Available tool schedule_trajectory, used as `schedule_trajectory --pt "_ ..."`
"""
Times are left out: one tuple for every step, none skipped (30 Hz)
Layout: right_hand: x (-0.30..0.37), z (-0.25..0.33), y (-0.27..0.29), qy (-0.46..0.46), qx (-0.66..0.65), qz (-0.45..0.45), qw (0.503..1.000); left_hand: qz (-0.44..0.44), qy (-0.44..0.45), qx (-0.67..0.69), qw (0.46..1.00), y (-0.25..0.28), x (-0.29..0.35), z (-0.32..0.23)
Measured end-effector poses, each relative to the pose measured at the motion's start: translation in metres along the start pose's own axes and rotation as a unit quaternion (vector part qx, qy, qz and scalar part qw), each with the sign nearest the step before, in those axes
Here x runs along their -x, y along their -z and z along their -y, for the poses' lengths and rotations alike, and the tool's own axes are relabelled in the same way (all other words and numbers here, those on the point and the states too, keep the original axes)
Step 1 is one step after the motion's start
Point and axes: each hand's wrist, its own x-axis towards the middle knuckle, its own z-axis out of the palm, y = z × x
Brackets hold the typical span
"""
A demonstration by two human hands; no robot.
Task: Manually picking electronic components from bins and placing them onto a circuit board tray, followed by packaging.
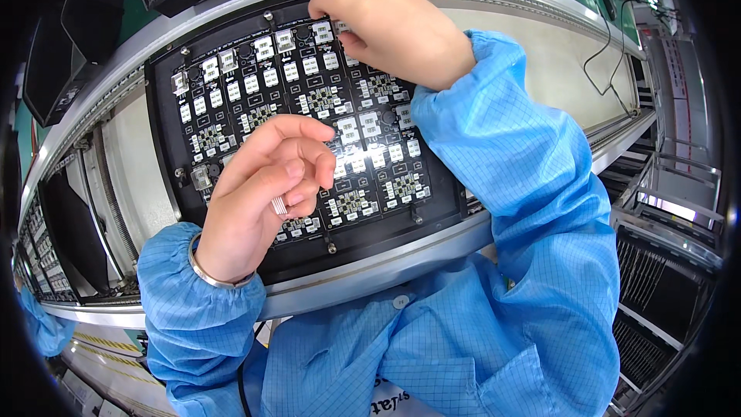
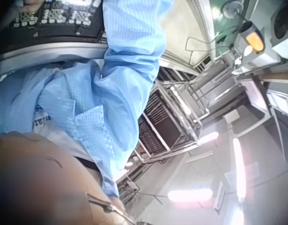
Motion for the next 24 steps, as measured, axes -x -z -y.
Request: schedule_trajectory --pt "0.001 0.003 0.000 0.006 0.014 -0.001 1.000 -0.008 0.000 0.002 1.000 -0.001 0.000 0.000" --pt "0.002 0.006 0.001 0.005 0.015 -0.001 1.000 -0.015 0.000 0.004 1.000 -0.001 0.000 0.000" --pt "0.003 0.010 0.002 -0.015 0.029 0.008 0.999 -0.014 0.000 0.004 1.000 0.000 -0.001 0.000" --pt "0.003 0.012 0.002 -0.036 0.043 0.017 0.998 -0.018 0.001 0.021 1.000 0.002 -0.001 0.000" --pt "0.003 0.012 0.002 -0.035 0.043 0.016 0.998 -0.024 0.001 0.038 0.999 0.002 -0.001 -0.001" --pt "0.004 0.012 0.001 -0.022 0.053 0.003 0.998 -0.025 0.000 0.038 0.999 0.003 -0.001 -0.001" --pt "0.004 0.012 0.000 -0.009 0.064 -0.010 0.998 -0.031 -0.003 0.045 0.999 0.003 0.000 -0.001" --pt "0.005 0.012 0.000 -0.010 0.063 -0.010 0.998 -0.035 -0.002 0.051 0.998 0.002 -0.001 -0.002" --pt "0.006 0.011 -0.001 -0.008 0.068 -0.015 0.998 -0.035 -0.001 0.050 0.998 0.002 -0.002 -0.002" --pt "0.006 0.011 -0.002 -0.005 0.074 -0.021 0.997 -0.032 -0.002 0.066 0.997 0.002 -0.003 -0.001" --pt "0.008 0.010 -0.002 -0.006 0.075 -0.021 0.997 -0.027 -0.005 0.082 0.996 0.003 -0.003 -0.001" --pt "0.008 0.007 -0.003 -0.011 0.050 -0.041 0.998 -0.026 -0.005 0.081 0.996 0.005 -0.003 0.001" --pt "0.010 0.004 -0.004 -0.017 0.025 -0.061 0.998 -0.011 -0.002 0.138 0.990 0.008 -0.004 0.003" --pt "0.011 0.002 -0.005 -0.017 0.025 -0.062 0.998 0.003 0.001 0.194 0.981 0.009 -0.005 0.004" --pt "0.013 -0.001 -0.005 -0.013 0.033 -0.061 0.997 0.003 0.001 0.193 0.981 0.007 -0.005 0.004" --pt "0.015 -0.002 -0.003 -0.009 0.042 -0.060 0.997 -0.028 0.007 0.230 0.973 0.004 -0.007 0.004" --pt "0.015 0.000 -0.001 -0.008 0.040 -0.061 0.997 -0.062 0.013 0.268 0.961 0.002 -0.006 0.003" --pt "0.015 0.005 0.005 -0.005 0.020 -0.077 0.997 0.017 -0.011 0.310 0.951 0.012 -0.008 0.010" --pt "0.016 0.010 0.011 -0.002 -0.001 -0.093 0.996 0.015 -0.011 0.309 0.951 0.011 -0.008 0.011" --pt "0.017 0.019 0.017 -0.012 -0.065 -0.094 0.993 -0.017 -0.020 0.284 0.958 0.007 -0.009 0.009" --pt "0.021 0.029 0.025 -0.023 -0.127 -0.094 0.987 -0.046 -0.027 0.261 0.964 0.002 -0.010 0.008" --pt "0.025 0.037 0.032 -0.012 -0.177 -0.086 0.980 -0.050 -0.029 0.260 0.964 -0.001 -0.013 0.008" --pt "0.028 0.046 0.036 0.023 -0.217 -0.072 0.973 -0.055 -0.033 0.279 0.958 -0.005 -0.015 0.007" --pt "0.030 0.054 0.039 0.059 -0.257 -0.058 0.963 -0.061 -0.038 0.298 0.952 -0.007 -0.016 0.007"
